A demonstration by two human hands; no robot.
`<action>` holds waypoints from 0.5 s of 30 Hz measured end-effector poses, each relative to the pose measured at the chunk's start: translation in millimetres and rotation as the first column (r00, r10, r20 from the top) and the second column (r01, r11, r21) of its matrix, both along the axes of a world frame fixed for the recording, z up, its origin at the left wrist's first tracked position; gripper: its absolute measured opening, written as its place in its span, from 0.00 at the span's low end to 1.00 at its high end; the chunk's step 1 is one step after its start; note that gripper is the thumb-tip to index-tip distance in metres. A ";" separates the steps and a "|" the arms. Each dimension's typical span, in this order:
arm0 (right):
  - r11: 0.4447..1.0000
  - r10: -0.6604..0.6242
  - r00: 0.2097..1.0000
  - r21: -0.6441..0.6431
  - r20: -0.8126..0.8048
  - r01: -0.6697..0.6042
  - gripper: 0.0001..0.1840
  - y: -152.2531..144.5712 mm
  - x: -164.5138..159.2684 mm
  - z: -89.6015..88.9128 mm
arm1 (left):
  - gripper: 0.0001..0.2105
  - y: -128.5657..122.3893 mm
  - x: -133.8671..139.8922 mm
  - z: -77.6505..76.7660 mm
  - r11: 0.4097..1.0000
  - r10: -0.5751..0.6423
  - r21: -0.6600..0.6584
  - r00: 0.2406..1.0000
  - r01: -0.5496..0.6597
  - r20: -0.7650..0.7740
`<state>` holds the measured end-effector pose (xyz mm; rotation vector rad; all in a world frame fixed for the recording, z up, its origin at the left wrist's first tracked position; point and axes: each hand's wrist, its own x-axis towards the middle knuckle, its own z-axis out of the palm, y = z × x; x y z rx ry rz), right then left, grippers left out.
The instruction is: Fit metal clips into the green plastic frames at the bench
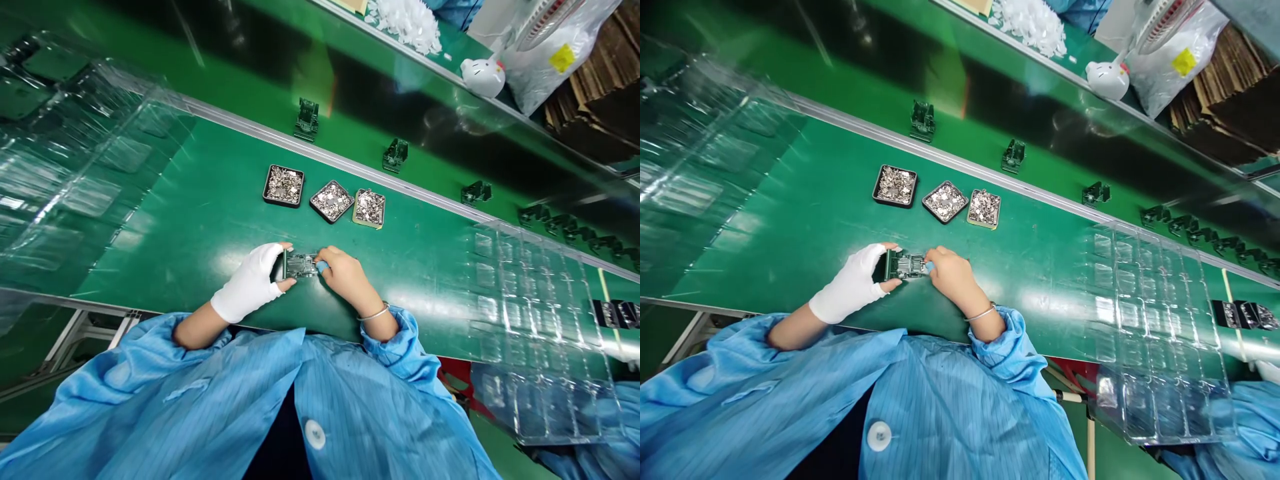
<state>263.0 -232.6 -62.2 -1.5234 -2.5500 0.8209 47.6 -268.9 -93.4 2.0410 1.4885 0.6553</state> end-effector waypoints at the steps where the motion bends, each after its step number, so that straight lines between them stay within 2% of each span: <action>1: 1.000 -0.013 1.000 -0.001 0.016 0.013 0.19 0.1 -0.8 0.8 | 0.26 0.0 -0.1 0.1 1.000 -0.003 -0.001 1.000 0.003 0.002; 3: 0.999 -0.029 1.000 -0.023 0.002 0.029 0.18 2.0 0.2 0.5 | 0.26 0.1 0.0 0.5 1.000 -0.007 0.001 1.000 0.007 0.003; 5: 0.997 -0.031 0.997 -0.071 -0.077 0.026 0.16 5.7 4.7 -1.9 | 0.26 0.0 0.3 1.0 1.000 -0.008 0.002 1.000 0.008 0.001; 9: 0.990 0.015 0.978 -0.135 -0.209 -0.044 0.15 9.9 14.3 -4.7 | 0.26 -0.6 0.6 1.4 1.000 -0.011 0.004 1.000 0.011 -0.001; 15: 0.996 0.053 0.999 -0.078 -0.006 -0.053 0.19 1.0 5.0 3.8 | 0.27 0.0 -1.3 0.5 1.000 -0.020 0.017 1.000 0.020 0.000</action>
